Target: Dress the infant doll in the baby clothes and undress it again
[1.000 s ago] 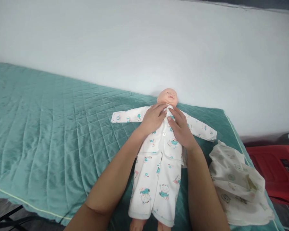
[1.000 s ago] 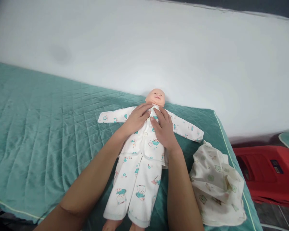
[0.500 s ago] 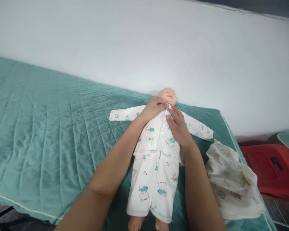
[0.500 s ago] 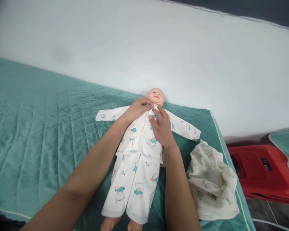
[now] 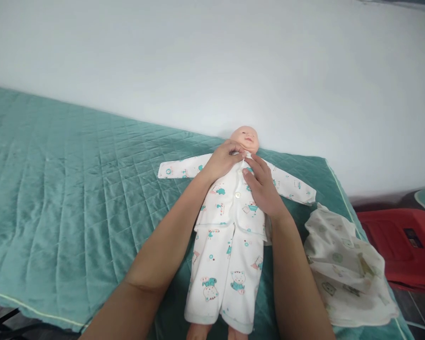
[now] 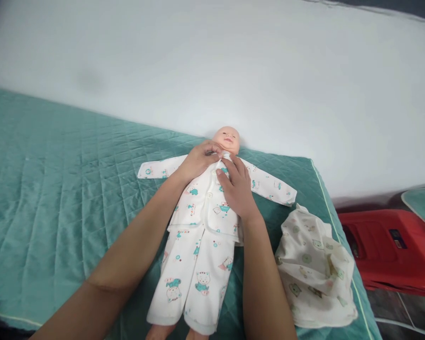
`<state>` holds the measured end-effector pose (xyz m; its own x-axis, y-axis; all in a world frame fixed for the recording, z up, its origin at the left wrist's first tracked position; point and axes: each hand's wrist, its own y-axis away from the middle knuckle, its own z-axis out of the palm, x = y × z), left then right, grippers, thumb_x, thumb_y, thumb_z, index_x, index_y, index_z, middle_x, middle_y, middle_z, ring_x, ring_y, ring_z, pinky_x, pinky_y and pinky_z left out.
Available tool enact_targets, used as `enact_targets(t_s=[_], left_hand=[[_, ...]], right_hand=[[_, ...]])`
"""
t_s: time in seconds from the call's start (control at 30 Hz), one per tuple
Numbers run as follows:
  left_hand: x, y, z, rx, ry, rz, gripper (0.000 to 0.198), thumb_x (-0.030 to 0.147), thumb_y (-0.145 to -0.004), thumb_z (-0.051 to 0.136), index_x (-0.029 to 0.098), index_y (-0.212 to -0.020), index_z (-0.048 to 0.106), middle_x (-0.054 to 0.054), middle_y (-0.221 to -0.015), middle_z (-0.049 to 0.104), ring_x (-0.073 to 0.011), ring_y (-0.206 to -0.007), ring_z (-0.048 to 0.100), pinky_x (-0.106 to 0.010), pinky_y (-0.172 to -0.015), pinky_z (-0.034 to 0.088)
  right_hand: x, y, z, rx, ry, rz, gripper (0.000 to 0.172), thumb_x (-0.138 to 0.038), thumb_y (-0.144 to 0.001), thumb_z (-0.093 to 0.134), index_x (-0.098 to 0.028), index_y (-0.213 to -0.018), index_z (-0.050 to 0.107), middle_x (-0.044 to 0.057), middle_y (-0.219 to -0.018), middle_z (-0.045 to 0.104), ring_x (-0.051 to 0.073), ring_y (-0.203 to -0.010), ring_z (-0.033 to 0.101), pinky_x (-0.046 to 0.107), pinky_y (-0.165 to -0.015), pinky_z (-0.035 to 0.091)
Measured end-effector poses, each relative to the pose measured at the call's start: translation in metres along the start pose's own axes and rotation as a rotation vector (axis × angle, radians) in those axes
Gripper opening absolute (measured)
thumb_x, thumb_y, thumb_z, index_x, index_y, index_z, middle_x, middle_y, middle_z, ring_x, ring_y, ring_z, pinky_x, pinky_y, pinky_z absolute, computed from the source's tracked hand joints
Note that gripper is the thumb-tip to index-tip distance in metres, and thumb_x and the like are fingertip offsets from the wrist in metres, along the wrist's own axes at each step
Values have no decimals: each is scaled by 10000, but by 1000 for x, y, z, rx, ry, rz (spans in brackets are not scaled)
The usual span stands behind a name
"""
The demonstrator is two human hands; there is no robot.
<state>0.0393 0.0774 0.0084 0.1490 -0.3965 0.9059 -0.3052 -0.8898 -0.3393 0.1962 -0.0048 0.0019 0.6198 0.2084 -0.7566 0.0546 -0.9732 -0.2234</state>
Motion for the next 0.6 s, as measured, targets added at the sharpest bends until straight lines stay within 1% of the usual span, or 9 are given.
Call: enact_targets(t_s=[0.2, 0.37, 0.47, 0.6], left_hand=[[0, 0, 0, -30, -23, 0, 133, 280, -895, 587, 177, -837, 647, -73, -1102, 644, -200, -1075, 610, -368, -1017, 437], [2, 2, -1, -46, -17, 18, 166, 322, -913, 579, 183, -842, 634, -66, -1105, 646, -197, -1082, 606, -353, -1012, 440], [5, 3, 0, -34, -3, 11, 202, 336, -926, 565, 177, -837, 653, -69, -1098, 664, -201, -1077, 619, -352, -1006, 446], [5, 3, 1, 8, 1, -3, 205, 272, -929, 534, 176, -807, 669, -67, -1108, 687, -196, -1105, 632, -345, -1035, 443]], right_hand=[[1, -1, -1, -14, 11, 10, 550, -594, -972, 424, -287, -1412, 550, 64, -1629, 360, 262, -1531, 273, 525, -1258, 231], [1, -1, -1, -14, 37, -42, 585, -581, -983, 397, -246, -1446, 523, 97, -1630, 350, 246, -1529, 280, 492, -1263, 226], [0, -1, 0, -14, 24, -19, 578, -573, -983, 405, -242, -1441, 526, 95, -1630, 350, 244, -1526, 283, 485, -1265, 222], [3, -1, 0, 18, -26, -12, 527, -571, -974, 449, -279, -1401, 548, 75, -1596, 403, 243, -1510, 309, 498, -1261, 230]])
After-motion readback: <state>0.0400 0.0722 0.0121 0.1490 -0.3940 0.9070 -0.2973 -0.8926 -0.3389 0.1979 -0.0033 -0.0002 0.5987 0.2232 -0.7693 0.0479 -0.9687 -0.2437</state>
